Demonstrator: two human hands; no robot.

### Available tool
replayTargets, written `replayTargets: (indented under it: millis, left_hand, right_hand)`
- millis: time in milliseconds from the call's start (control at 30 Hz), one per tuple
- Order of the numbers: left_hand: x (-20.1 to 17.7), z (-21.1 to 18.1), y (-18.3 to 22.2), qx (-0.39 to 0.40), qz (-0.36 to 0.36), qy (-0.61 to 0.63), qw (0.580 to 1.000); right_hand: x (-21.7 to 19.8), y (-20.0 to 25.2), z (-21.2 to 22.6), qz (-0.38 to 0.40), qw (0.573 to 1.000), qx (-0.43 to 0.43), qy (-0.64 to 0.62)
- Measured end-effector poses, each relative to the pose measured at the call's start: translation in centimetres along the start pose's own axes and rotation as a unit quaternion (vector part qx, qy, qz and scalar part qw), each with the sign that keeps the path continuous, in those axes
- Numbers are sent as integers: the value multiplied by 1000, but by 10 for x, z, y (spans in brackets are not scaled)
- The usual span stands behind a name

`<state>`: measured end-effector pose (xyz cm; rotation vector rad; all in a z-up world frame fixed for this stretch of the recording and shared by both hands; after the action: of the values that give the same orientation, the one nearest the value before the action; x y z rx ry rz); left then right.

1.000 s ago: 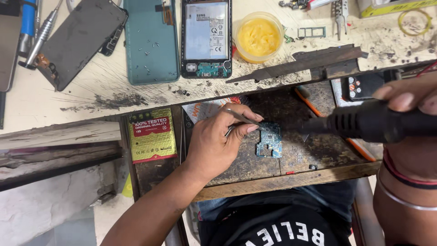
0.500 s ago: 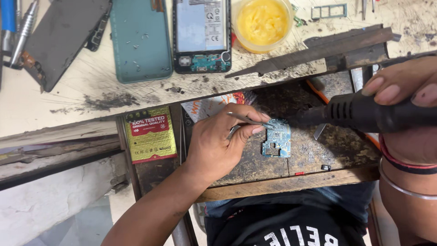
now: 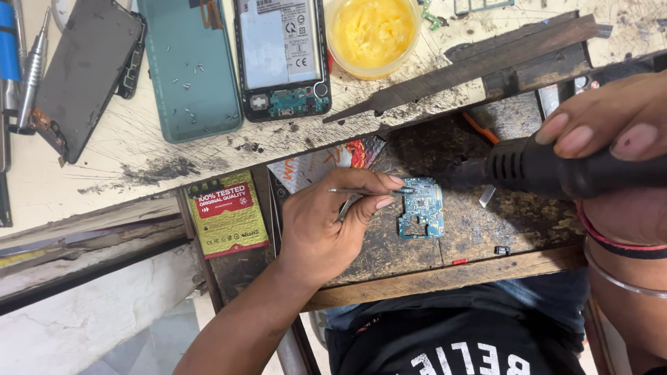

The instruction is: The person performs a repair on a small green circuit board using tweezers and a heat gun. They apply a substance from a yellow container to the board, manipulate components with tweezers, and then apply heat from a handheld hot-air rework station to solder or desolder parts.

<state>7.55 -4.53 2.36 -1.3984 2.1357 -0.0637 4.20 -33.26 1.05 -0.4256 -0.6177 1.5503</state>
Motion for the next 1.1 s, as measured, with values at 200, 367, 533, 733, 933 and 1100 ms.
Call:
replayTargets:
  millis: [200,367,533,733,933,1100]
  left_hand:
    - [0,-2,1,10,6,-8,1000]
    - [1,-1,2,4,5,2,1000]
    - [1,-1,2,-2,9,4,1000]
    - [0,-3,2,0,14,1,1000]
    - [1,-4,3,7,13,8,1000]
    - [-1,-5,3,4,27,-2,1000]
  right_hand:
    - [4,-10,0,4,999,-31,-35]
    - [14,-13,2,52,997,-58,-22]
    - [15,-10,0,32,999,-36,-24]
    - [16,-9,-2,32,997,-53,-36]
    - [15,-4,-3,29,998,-34,-37]
    - [15,-7,-1,17,999,-38,-19]
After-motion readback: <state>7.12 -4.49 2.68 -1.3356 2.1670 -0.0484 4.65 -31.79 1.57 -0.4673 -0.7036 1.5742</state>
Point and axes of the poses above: each hand's wrist, its own y-axis away from the middle knuckle, its own x-axis out of the palm, z = x × y, the point moved 9 cm from there along -y, towards the middle knuckle, and after that the axes turned 7 degrees about -y, right-handed, at the moved point
